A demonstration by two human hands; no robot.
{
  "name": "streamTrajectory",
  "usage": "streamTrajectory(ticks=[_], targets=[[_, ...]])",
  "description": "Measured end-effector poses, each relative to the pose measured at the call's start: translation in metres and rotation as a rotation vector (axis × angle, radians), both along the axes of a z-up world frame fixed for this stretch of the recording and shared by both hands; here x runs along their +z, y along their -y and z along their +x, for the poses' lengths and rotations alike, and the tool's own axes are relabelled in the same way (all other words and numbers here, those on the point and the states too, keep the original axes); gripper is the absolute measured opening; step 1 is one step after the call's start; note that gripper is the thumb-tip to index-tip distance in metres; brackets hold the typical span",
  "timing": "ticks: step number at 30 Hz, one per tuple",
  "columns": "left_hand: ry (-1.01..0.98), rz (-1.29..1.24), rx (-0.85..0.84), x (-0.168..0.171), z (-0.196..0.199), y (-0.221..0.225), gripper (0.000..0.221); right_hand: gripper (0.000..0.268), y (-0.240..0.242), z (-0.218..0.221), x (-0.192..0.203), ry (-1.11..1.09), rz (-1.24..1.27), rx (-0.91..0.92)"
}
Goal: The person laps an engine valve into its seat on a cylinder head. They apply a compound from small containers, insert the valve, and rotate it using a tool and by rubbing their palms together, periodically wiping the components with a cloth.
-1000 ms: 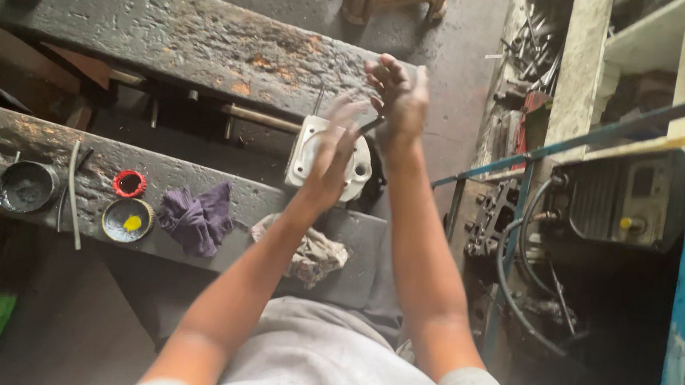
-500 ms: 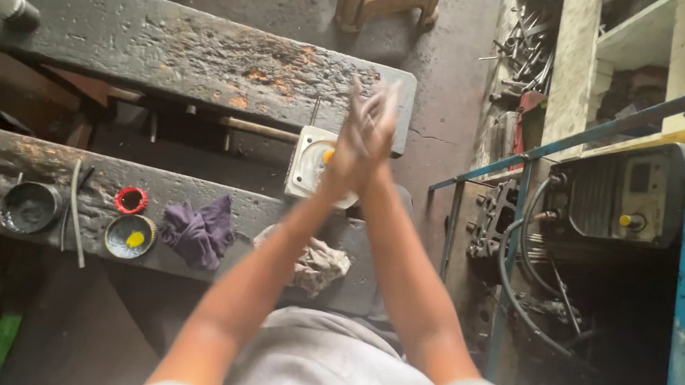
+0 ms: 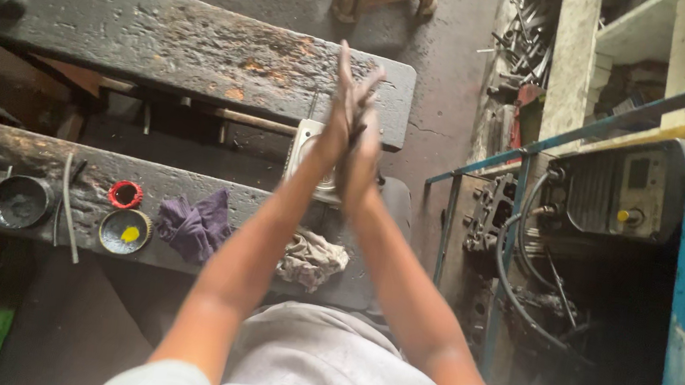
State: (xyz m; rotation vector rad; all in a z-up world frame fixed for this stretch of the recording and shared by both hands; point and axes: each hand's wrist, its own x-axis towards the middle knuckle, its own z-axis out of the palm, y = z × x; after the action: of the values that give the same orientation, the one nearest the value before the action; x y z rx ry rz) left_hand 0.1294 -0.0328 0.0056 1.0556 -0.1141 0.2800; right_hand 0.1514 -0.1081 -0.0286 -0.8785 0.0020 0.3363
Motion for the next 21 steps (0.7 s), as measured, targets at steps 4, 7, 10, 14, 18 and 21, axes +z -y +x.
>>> streamTrajectory(ticks=[4,7,10,14,18,21], targets=[[0.021,0.171,-0.076,-0.010,0.016,-0.008,0.085,0.072,-0.004,0.010,0.007,-0.034,-0.080,-0.020],[0.125,0.601,0.283,-0.039,-0.064,0.041,0.082,0.076,-0.014,0.045,-0.014,-0.049,-0.177,-0.121],[0.071,0.534,0.308,-0.047,-0.075,0.051,0.087,0.080,-0.027,0.071,-0.013,-0.002,-0.205,-0.224],[0.043,-0.092,0.035,-0.026,0.010,0.002,0.091,0.078,-0.006,0.004,0.027,-0.120,-0.112,0.027],[-0.037,0.070,-0.095,-0.016,0.013,-0.007,0.084,0.077,-0.001,-0.002,0.035,-0.143,-0.145,0.031],[0.057,0.602,0.223,-0.029,-0.068,0.040,0.076,0.077,-0.009,0.045,0.007,-0.032,-0.165,-0.071]])
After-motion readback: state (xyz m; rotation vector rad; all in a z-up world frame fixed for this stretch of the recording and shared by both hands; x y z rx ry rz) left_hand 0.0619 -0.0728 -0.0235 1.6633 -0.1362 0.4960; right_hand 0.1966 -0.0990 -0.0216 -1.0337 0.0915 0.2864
